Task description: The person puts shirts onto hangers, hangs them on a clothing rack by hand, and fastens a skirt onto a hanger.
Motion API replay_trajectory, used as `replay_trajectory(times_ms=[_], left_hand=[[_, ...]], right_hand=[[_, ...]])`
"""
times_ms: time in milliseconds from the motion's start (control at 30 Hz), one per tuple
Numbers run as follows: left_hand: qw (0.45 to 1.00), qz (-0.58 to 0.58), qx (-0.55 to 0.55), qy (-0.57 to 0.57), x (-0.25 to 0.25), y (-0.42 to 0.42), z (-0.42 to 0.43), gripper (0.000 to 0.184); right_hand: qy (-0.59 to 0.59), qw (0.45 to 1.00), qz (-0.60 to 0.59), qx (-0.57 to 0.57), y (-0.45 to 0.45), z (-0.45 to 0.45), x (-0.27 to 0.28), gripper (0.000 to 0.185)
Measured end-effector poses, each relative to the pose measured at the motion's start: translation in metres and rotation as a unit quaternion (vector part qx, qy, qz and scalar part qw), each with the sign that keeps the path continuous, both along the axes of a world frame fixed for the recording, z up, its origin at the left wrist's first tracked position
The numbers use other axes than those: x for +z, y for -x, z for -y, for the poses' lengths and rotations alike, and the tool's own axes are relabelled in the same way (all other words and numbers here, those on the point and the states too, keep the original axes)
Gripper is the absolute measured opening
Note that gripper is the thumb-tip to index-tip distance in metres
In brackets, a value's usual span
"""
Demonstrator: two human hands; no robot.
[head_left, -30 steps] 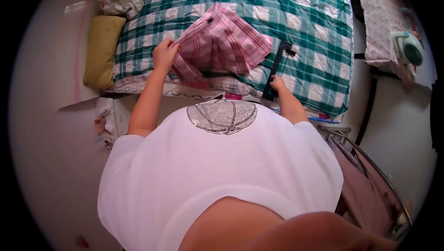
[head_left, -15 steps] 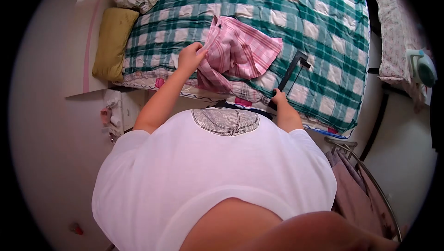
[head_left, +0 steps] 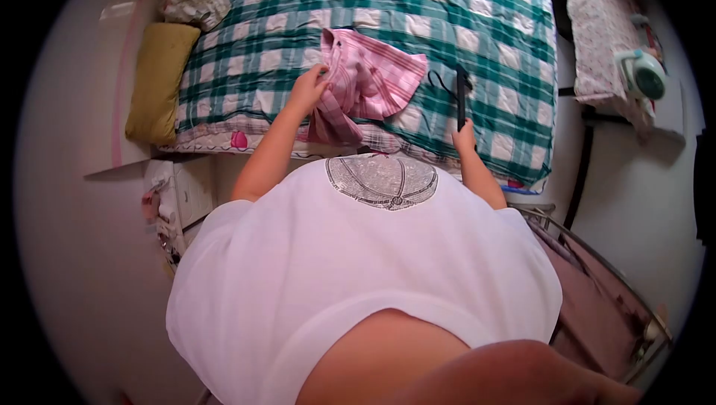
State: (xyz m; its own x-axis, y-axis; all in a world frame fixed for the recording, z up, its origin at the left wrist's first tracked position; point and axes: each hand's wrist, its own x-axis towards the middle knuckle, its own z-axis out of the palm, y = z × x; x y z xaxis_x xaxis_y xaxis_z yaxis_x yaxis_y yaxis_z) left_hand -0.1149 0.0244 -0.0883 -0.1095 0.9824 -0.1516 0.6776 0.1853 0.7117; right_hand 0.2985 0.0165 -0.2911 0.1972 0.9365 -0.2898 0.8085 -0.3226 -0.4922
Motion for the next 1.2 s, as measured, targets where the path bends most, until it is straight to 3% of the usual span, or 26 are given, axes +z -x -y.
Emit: replay_trajectory(times_ms=[100, 133, 233, 267, 333, 433, 567, 700, 800, 833, 900, 967, 1033, 1100, 1200], left_hand=[[0.993, 0.048, -0.100, 0.038, -0.018, 0.007, -0.007, 0.037], [0.989, 0.030, -0.120, 0.077, -0.014, 0.004, -0.013, 0.043], [0.976, -0.009, -0.193, 0.100, -0.002, 0.001, -0.032, 0.034], [0.983, -0.025, -0.172, 0.065, 0.007, -0.001, -0.041, 0.029], [0.990, -0.060, -0.126, 0.000, 0.023, -0.001, -0.061, 0.024], [0.994, 0.053, -0.070, -0.063, 0.040, 0.001, -0.075, 0.018], [0.978, 0.180, -0.102, 0.024, 0.079, -0.011, -0.068, 0.037], [0.968, 0.180, -0.163, 0.056, 0.084, -0.014, -0.064, 0.032], [0.967, 0.142, -0.208, 0.040, 0.076, -0.020, -0.056, 0.019], [0.962, 0.190, -0.196, 0.004, 0.085, -0.028, -0.047, 0.019], [0.970, 0.166, -0.173, -0.038, 0.083, -0.034, -0.044, 0.020], [0.972, 0.070, -0.208, -0.087, 0.095, -0.045, -0.043, 0.022], [0.960, -0.021, -0.244, -0.140, 0.105, -0.058, -0.043, 0.023], [0.933, -0.108, -0.281, -0.197, 0.109, -0.072, -0.045, 0.025], [0.916, -0.143, -0.318, -0.197, 0.103, -0.084, -0.048, 0.024]], right_hand=[[0.070, 0.981, -0.178, 0.016, -0.022, -0.021, 0.016, 0.053], [0.130, 0.945, -0.298, -0.015, -0.025, -0.022, 0.036, 0.054], [0.149, 0.883, -0.435, 0.097, -0.032, -0.030, 0.090, 0.046], [0.179, 0.860, -0.444, 0.176, -0.025, -0.038, 0.141, 0.045], [0.220, 0.837, -0.451, 0.220, -0.022, -0.043, 0.174, 0.044], [0.224, 0.816, -0.451, 0.286, -0.017, -0.053, 0.212, 0.043], [0.221, 0.780, -0.482, 0.332, -0.017, -0.069, 0.238, 0.044], [0.236, 0.776, -0.465, 0.354, -0.026, -0.087, 0.245, 0.043], [0.225, 0.827, -0.380, 0.349, -0.020, -0.088, 0.261, 0.036], [0.146, 0.877, -0.273, 0.368, -0.013, -0.088, 0.264, 0.032], [-0.019, 0.923, -0.047, 0.381, 0.007, -0.083, 0.266, 0.024], [-0.136, 0.926, -0.069, 0.346, 0.033, -0.070, 0.268, 0.017], [-0.188, 0.916, -0.026, 0.353, 0.062, -0.058, 0.280, 0.024], [-0.362, 0.854, -0.065, 0.368, 0.089, -0.051, 0.286, 0.038], [-0.370, 0.808, -0.166, 0.428, 0.119, -0.058, 0.282, 0.050]])
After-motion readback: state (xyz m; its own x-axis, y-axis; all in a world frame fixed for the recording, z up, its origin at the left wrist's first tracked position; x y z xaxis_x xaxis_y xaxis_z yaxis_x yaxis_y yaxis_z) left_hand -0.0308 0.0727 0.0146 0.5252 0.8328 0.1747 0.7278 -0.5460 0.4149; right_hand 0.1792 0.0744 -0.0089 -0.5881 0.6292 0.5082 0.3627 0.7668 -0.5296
